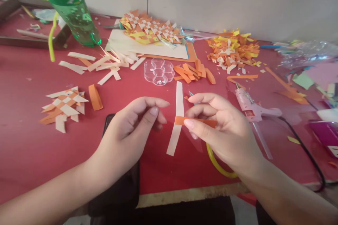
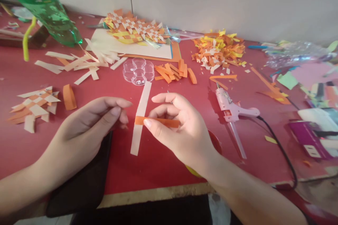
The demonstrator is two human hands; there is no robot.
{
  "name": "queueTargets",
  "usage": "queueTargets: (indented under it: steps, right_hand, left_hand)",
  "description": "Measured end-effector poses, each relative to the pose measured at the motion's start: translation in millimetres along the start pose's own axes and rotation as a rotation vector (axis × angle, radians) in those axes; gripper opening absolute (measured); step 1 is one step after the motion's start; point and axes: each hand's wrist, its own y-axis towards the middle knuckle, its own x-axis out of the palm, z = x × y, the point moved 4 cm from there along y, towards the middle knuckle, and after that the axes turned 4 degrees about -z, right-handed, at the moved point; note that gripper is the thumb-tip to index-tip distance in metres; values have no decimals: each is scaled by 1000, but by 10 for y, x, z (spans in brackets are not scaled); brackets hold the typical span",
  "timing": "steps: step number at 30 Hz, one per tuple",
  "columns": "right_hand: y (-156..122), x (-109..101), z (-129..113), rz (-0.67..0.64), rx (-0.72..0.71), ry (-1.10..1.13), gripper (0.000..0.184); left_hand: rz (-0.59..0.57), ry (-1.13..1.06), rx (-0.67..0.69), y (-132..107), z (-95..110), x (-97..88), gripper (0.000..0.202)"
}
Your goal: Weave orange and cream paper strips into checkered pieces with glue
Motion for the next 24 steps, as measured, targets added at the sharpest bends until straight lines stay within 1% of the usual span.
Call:
queueTargets:
  steps: [3, 6, 8, 11, 15, 18, 24]
  right_hand:
    - [-1, 1, 0, -16, -2, 4, 30]
    - [-4, 8, -8, -39, 2, 5, 31]
    - [-11, 16, -21, -51, -1, -8, 32]
    - [-29, 32, -44, -59, -8, -56, 30]
    - [-55, 61, -56, -84, -28, -94, 32]
    - [-62, 75, -63, -95, -58, -94, 31]
    - [-63, 85, -76, -123, -99, -70, 26]
  left_hand:
    - [-2, 62, -7, -9, -19, 4, 18]
    - [-34, 50, -59, -21, -24, 7, 21]
    - [-56, 40, -46, -22, 9, 3, 25]
    - [-127, 25, -38, -21, 52, 17, 30]
    - [-226, 28, -66, -35, 35, 63, 22]
    - [-241, 67, -38, -36, 24, 80, 22]
    - [-230, 108, -4, -11, 41, 71, 26]
